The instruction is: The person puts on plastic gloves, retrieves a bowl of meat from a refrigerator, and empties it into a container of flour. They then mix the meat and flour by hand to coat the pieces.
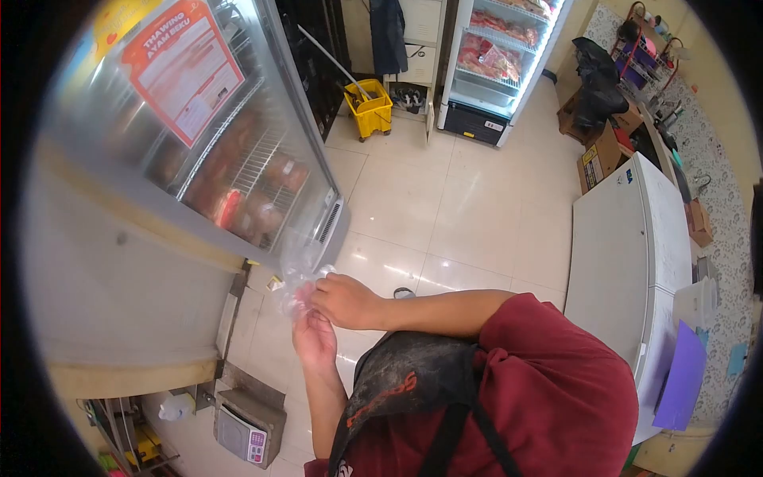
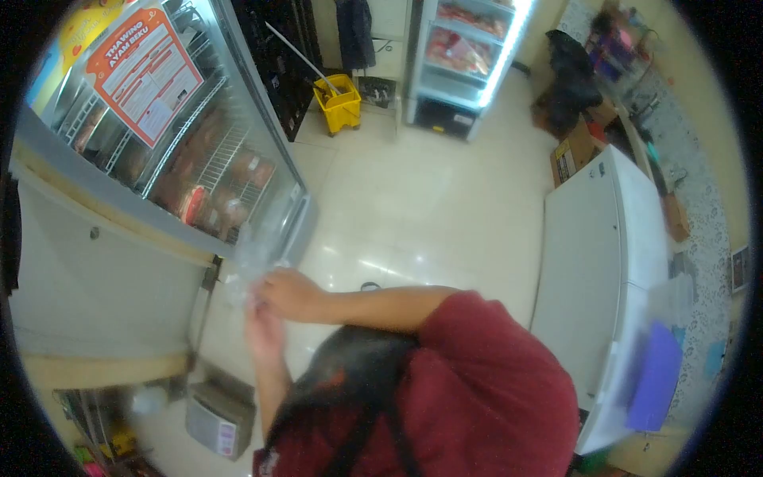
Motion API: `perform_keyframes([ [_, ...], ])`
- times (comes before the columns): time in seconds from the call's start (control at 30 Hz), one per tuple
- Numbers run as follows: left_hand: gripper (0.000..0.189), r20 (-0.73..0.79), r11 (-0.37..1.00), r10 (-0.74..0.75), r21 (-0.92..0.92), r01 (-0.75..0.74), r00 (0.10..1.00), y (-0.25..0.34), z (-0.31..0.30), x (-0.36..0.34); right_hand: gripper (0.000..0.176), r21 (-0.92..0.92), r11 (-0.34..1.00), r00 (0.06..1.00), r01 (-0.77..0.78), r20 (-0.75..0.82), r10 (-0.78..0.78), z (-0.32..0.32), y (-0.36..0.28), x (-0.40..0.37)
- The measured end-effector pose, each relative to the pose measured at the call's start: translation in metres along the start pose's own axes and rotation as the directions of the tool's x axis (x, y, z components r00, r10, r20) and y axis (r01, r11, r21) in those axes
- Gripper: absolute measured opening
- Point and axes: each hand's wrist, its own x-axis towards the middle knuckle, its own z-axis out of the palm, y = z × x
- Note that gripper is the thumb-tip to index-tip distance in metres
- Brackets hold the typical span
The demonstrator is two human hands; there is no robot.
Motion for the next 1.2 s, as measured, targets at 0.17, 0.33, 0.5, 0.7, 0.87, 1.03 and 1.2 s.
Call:
perform_keyframes([
  [0.17,0.05,0.066,0.992,0.099,0.072,-0.103,0.993,0.004,-0.02,-0.002,0.017,0.454,0.865,0.932,-0.215,0.361,0.042,-0.009,-0.011,0.001],
  [0.33,0.063,0.107,0.981,-0.117,-0.144,0.132,0.987,0.01,0.004,-0.011,0.017,0.274,0.956,0.97,-0.104,0.238,0.037,-0.021,-0.03,0.012],
  [0.5,0.083,-0.239,0.975,-0.053,0.199,0.103,0.97,0.0,-0.049,0.024,0.019,0.209,0.973,0.916,-0.098,0.402,0.006,-0.016,-0.028,0.005],
  [0.7,0.081,-0.039,0.955,-0.08,-0.289,0.066,0.996,0.01,0.027,-0.011,0.019,0.044,0.984,0.85,-0.173,0.511,0.126,-0.034,-0.04,0.018],
  [0.87,0.082,-0.187,0.983,0.105,0.169,-0.073,0.977,-0.014,-0.051,0.047,0.018,0.171,0.981,0.775,-0.096,0.631,-0.034,-0.004,-0.009,0.015],
  [1.03,0.075,-0.006,0.975,0.097,-0.199,-0.097,0.995,0.003,0.0,0.028,0.019,0.202,0.969,0.778,-0.141,0.628,-0.018,-0.011,-0.01,0.021],
  [1.2,0.087,-0.265,0.996,0.075,0.06,-0.061,0.961,-0.002,-0.003,0.044,0.019,0.152,0.979,0.756,-0.137,0.655,0.004,-0.024,-0.015,0.029],
])
